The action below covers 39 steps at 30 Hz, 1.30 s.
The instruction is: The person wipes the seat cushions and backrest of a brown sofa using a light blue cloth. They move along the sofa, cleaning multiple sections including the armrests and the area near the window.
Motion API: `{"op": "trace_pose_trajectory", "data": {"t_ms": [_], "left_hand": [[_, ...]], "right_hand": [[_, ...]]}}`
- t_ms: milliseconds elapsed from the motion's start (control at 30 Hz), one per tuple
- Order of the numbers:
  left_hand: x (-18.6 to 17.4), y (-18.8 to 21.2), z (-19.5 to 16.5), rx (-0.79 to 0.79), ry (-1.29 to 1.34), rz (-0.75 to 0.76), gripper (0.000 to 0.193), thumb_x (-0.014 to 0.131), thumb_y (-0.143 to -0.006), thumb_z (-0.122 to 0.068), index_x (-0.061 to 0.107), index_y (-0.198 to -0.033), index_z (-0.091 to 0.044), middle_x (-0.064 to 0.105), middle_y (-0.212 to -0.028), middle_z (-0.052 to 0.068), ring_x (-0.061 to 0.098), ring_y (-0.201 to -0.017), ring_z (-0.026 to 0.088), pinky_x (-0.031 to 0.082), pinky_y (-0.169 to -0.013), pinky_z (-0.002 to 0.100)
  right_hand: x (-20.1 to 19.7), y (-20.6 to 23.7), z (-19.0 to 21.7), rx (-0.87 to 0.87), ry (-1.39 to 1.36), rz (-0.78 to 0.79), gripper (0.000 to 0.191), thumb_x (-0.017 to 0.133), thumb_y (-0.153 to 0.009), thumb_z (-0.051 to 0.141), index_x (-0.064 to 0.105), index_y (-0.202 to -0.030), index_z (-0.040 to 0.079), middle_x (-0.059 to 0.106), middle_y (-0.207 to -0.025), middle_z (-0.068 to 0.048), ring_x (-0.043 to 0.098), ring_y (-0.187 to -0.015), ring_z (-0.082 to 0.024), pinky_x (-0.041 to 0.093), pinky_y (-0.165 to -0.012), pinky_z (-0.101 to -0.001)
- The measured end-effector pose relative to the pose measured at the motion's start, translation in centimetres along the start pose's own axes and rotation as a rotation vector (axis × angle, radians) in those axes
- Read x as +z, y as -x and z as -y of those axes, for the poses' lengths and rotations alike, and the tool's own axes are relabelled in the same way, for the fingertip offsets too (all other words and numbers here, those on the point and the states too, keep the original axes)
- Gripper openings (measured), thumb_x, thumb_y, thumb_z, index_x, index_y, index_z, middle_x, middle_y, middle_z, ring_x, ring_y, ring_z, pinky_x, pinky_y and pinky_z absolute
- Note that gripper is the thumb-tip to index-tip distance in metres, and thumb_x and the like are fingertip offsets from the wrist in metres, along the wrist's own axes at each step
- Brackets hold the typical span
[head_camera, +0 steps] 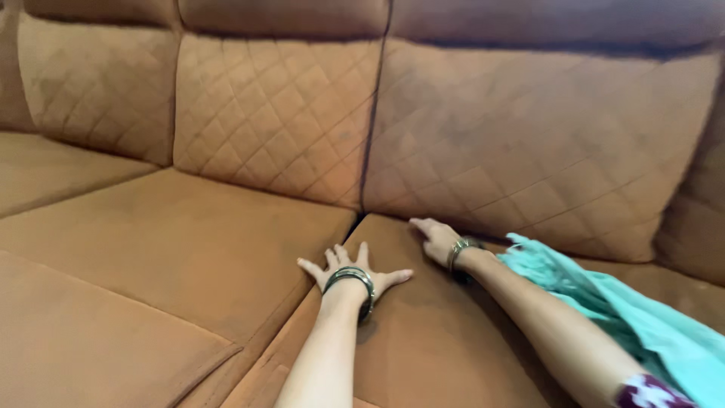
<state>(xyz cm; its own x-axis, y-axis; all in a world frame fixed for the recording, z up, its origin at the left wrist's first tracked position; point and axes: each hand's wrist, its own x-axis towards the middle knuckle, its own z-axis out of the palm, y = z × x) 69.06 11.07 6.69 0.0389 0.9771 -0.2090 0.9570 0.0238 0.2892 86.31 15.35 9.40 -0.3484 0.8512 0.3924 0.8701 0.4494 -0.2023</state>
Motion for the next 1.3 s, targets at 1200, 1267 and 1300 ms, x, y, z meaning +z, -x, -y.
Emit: {"op": "trace_pose_trajectory", "data": {"t_ms": [1200, 1267, 1300], "left_hand": [[0.6, -2.0, -0.3, -0.008, 0.096, -0.035, 0.108, 0.059, -0.078, -0.084, 0.022, -0.163, -0.028, 0.010, -0.170, 0.017, 0.007, -0.159, 0.027, -0.007, -0.123, 0.062], [0.8, -2.2, -0.1, -0.006, 0.084, -0.051, 0.109, 0.058, -0.077, -0.086, 0.021, -0.163, -0.029, 0.012, -0.170, 0.016, 0.009, -0.159, 0.025, -0.007, -0.124, 0.061], [0.9, -2.3, 0.0, -0.002, 0.085, -0.059, 0.107, 0.057, -0.078, -0.086, 0.022, -0.162, -0.030, 0.012, -0.170, 0.015, 0.010, -0.159, 0.025, -0.007, -0.124, 0.060]], "right_hand": [[-5.8, 3.8, -6.0, -0.553, 0.804, -0.331, 0.079, 0.073, -0.072, 0.015, 0.051, -0.148, 0.023, 0.059, -0.141, -0.010, 0.056, -0.122, -0.030, 0.050, -0.097, -0.0515], [-2.1, 1.1, -4.5, -0.378, 0.958, -0.107, 0.096, 0.074, -0.061, 0.026, 0.046, -0.153, 0.025, 0.055, -0.147, -0.004, 0.051, -0.126, -0.030, 0.047, -0.088, -0.0631], [-0.7, 0.2, -4.4, -0.255, 0.950, 0.011, 0.102, 0.076, -0.060, 0.033, 0.042, -0.155, 0.023, 0.050, -0.152, -0.001, 0.048, -0.135, -0.031, 0.046, -0.089, -0.0707]]}}
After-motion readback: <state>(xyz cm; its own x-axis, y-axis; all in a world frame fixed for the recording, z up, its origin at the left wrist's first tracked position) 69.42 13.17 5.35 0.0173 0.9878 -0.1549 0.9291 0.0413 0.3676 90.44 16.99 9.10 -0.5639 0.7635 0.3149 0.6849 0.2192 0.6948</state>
